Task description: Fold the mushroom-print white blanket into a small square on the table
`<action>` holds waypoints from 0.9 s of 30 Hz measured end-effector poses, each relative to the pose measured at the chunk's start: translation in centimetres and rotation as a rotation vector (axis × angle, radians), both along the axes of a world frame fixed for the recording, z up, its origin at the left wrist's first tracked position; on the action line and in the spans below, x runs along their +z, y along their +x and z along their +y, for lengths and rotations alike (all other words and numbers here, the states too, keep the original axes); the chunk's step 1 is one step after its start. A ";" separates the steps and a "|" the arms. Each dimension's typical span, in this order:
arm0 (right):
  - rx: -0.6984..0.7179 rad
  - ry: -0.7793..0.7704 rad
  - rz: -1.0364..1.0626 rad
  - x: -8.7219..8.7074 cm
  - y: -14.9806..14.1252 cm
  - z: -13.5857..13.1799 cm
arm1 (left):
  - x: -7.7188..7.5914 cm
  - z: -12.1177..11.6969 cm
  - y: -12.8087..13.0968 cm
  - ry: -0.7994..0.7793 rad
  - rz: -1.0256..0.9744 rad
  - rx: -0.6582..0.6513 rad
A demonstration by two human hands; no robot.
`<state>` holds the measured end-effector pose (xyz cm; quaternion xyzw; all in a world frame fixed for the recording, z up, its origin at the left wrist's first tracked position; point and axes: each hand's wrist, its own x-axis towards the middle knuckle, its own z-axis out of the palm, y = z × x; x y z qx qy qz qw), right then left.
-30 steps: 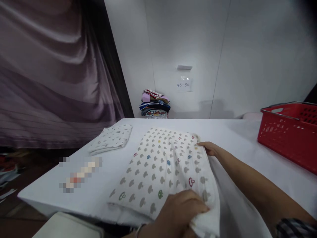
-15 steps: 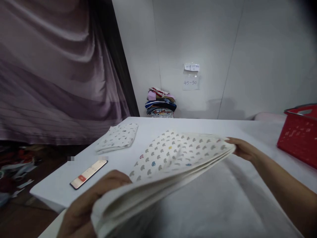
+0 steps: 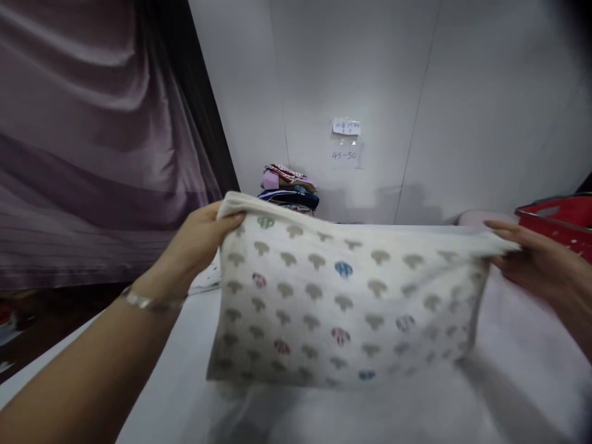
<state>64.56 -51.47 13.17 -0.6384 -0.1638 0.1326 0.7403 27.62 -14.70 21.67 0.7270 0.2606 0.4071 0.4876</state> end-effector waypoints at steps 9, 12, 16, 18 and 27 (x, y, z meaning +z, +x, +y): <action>-0.169 0.320 -0.538 15.1 3.5 11.5 | 9.8 9.0 8.6 0.313 -0.193 0.156; -0.173 0.383 -0.626 16.6 1.4 9.8 | 10.5 9.2 7.0 0.337 -0.291 0.046; -0.162 0.293 -0.570 12.2 -1.2 6.1 | 5.6 8.0 4.1 0.260 -0.195 -0.124; -0.108 0.241 -0.427 7.4 -2.1 4.3 | 0.8 7.4 2.7 0.223 -0.092 -0.122; -0.061 -0.160 0.317 -15.5 -8.2 -2.7 | -20.9 2.0 -3.0 0.068 0.530 -0.295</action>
